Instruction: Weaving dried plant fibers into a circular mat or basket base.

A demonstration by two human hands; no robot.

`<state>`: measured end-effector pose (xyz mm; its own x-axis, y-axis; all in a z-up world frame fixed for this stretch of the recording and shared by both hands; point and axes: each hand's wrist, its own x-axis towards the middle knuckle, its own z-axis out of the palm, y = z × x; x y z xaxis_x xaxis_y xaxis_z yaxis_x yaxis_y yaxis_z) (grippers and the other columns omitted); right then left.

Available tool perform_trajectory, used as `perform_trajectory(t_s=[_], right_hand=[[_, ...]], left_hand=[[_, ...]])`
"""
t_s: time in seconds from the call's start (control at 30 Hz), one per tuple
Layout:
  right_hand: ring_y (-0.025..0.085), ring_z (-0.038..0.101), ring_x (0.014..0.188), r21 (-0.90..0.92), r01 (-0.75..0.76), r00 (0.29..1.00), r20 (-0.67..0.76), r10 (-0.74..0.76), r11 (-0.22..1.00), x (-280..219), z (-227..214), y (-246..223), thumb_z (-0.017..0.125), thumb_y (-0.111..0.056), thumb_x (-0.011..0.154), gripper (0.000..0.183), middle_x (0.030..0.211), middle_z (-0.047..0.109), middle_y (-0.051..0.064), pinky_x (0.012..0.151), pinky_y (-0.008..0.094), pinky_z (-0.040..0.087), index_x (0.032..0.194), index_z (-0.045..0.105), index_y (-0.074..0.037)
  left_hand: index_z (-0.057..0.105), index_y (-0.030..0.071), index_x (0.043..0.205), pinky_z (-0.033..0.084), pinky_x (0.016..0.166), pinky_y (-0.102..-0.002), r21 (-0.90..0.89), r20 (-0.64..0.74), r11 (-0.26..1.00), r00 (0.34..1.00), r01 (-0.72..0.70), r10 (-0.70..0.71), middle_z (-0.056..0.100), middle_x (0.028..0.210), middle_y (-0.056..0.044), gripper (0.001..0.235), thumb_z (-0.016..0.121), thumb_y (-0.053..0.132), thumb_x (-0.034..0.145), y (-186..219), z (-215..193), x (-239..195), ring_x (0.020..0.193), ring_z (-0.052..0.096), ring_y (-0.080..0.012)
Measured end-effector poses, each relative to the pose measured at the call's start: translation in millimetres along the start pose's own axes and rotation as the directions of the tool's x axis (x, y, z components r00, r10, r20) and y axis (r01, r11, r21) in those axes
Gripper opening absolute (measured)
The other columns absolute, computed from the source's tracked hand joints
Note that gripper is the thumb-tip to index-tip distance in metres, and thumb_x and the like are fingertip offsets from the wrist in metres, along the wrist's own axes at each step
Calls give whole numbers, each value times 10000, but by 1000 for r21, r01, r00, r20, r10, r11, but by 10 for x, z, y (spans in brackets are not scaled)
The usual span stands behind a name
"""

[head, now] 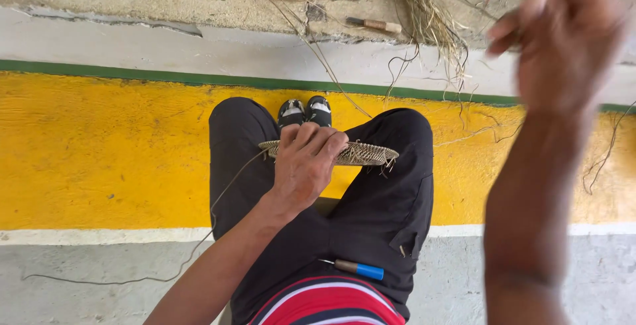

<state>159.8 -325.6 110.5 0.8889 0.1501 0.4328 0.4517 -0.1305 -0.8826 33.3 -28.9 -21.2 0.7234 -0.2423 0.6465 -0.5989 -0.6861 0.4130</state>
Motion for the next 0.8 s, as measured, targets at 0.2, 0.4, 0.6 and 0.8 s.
perform_trajectory(t_s=[0.2, 0.4, 0.6, 0.8], right_hand=[[210, 734, 1067, 529, -88, 992, 126, 24, 844, -1162, 491, 755, 676, 8, 1104, 101, 1162, 743, 156, 899, 377, 635, 1189, 717, -29], [239, 723, 1068, 322, -155, 977, 193, 95, 934, -1425, 665, 662, 671, -13, 1035, 97, 1120, 734, 164, 1059, 432, 597, 1127, 694, 11], [207, 751, 675, 271, -135, 967, 247, 67, 953, -1447, 672, -484, 750, -141, 966, 129, 807, 741, 126, 620, 360, 610, 965, 717, -16], [172, 768, 561, 292, 64, 958, 250, -140, 954, -1551, 948, -818, 653, -151, 968, 217, 683, 751, 84, 567, 377, 650, 807, 691, -10]], left_hand=[[646, 97, 1112, 420, 879, -382, -38, 64, 999, 997, 34, -31, 705, 1001, 23, 178, 712, 75, 948, -104, 71, -24, 937, 602, -177], [641, 97, 1121, 418, 880, -385, -165, 35, 983, 997, 75, -70, 692, 954, 23, 166, 722, 105, 977, -149, -47, 84, 902, 608, -178], [647, 93, 1156, 416, 885, -379, -216, 37, 969, 993, 120, -115, 706, 993, 14, 171, 690, 98, 991, -181, -150, 143, 921, 613, -191], [644, 105, 1130, 412, 889, -388, -204, 69, 967, 988, 150, -138, 694, 980, 25, 145, 698, 104, 995, -212, -100, 143, 927, 610, -199]])
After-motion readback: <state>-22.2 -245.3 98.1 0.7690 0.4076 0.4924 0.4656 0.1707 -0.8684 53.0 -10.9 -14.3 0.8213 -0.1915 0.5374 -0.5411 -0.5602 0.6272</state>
